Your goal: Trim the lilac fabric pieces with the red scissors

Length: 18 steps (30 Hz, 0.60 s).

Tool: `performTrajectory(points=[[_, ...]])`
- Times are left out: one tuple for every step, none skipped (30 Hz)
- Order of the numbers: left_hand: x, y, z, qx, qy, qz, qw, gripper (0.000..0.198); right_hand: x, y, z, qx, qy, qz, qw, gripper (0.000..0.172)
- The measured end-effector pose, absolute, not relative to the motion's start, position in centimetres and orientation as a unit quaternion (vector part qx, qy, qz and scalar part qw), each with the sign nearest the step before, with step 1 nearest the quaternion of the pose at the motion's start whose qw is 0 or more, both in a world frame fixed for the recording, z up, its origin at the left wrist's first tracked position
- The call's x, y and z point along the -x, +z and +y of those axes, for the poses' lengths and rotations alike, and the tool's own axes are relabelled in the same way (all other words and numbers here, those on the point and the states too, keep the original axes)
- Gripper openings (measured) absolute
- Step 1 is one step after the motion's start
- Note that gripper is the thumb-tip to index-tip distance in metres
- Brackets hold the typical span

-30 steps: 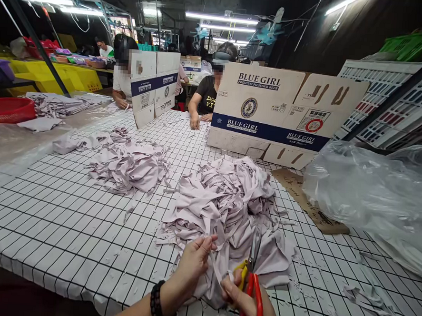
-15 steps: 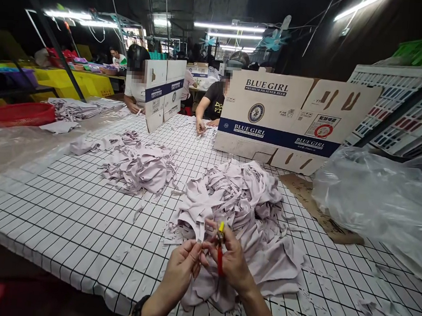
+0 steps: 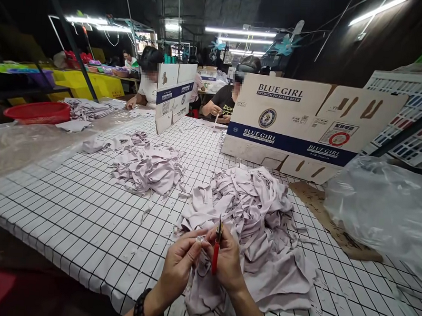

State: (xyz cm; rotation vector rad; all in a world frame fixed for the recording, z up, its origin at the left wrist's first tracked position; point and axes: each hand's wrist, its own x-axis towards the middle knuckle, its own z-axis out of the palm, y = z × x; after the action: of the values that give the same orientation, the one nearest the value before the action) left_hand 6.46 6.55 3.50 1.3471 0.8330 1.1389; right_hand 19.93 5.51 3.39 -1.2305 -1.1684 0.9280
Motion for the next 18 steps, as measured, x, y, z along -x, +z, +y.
performTrajectory(points=[[-6.6,3.4,6.7,-0.56,0.483,0.344,0.579,0.032,-20.0,3.5,5.4,0.526,0.398,-0.493,0.567,0.024],[-6.7,3.3,6.9,-0.551,0.481,0.335,0.594,0.031,-20.3,3.7,5.2,0.529,0.405,-0.492,0.561,0.023],[-6.8,3.2,7.1,-0.546,0.477,0.327,0.606,0.031,-20.7,4.0,4.9,0.537,0.412,-0.493,0.546,0.022],[-6.9,3.0,7.2,-0.548,0.471,0.321,0.612,0.031,-21.2,4.3,4.6,0.553,0.416,-0.499,0.522,0.022],[-6.8,3.0,7.3,-0.557,0.464,0.318,0.611,0.03,-21.9,4.8,4.1,0.577,0.413,-0.511,0.486,0.022],[-6.8,2.9,7.4,-0.572,0.457,0.318,0.603,0.03,-22.6,5.2,3.7,0.605,0.401,-0.527,0.442,0.023],[-6.7,2.9,7.4,-0.588,0.45,0.321,0.59,0.03,-23.2,5.7,3.2,0.633,0.38,-0.548,0.394,0.024],[-6.6,2.9,7.4,-0.606,0.443,0.323,0.576,0.03,-23.8,6.2,2.7,0.655,0.354,-0.57,0.346,0.024],[-6.5,2.9,7.5,-0.624,0.436,0.324,0.562,0.03,-24.3,6.7,2.3,0.669,0.328,-0.592,0.306,0.025],[-6.4,3.0,7.5,-0.64,0.429,0.323,0.55,0.03,-24.7,7.0,1.9,0.678,0.306,-0.61,0.273,0.025],[-6.3,3.1,7.6,-0.654,0.421,0.321,0.54,0.031,-24.9,7.3,1.5,0.685,0.288,-0.623,0.246,0.024],[-6.3,3.2,7.6,-0.667,0.414,0.318,0.532,0.032,-24.9,7.6,1.3,0.692,0.274,-0.629,0.224,0.024],[-6.2,3.3,7.7,-0.679,0.406,0.315,0.525,0.033,-24.8,7.7,1.1,0.699,0.265,-0.631,0.207,0.024],[-6.2,3.4,7.8,-0.69,0.399,0.311,0.517,0.034,-24.7,7.9,0.9,0.706,0.259,-0.63,0.192,0.024],[-6.2,3.5,7.9,-0.701,0.392,0.306,0.511,0.035,-24.5,7.9,0.8,0.713,0.255,-0.627,0.182,0.023],[-6.2,3.6,7.9,-0.712,0.385,0.301,0.504,0.035,-24.3,8.0,0.8,0.717,0.251,-0.626,0.176,0.022],[-6.2,3.7,7.9,-0.721,0.38,0.295,0.499,0.035,-24.2,8.0,0.8,0.72,0.247,-0.625,0.172,0.021],[-6.2,3.8,8.0,-0.729,0.375,0.289,0.494,0.035,-24.1,8.0,0.8,0.721,0.241,-0.627,0.17,0.02]])
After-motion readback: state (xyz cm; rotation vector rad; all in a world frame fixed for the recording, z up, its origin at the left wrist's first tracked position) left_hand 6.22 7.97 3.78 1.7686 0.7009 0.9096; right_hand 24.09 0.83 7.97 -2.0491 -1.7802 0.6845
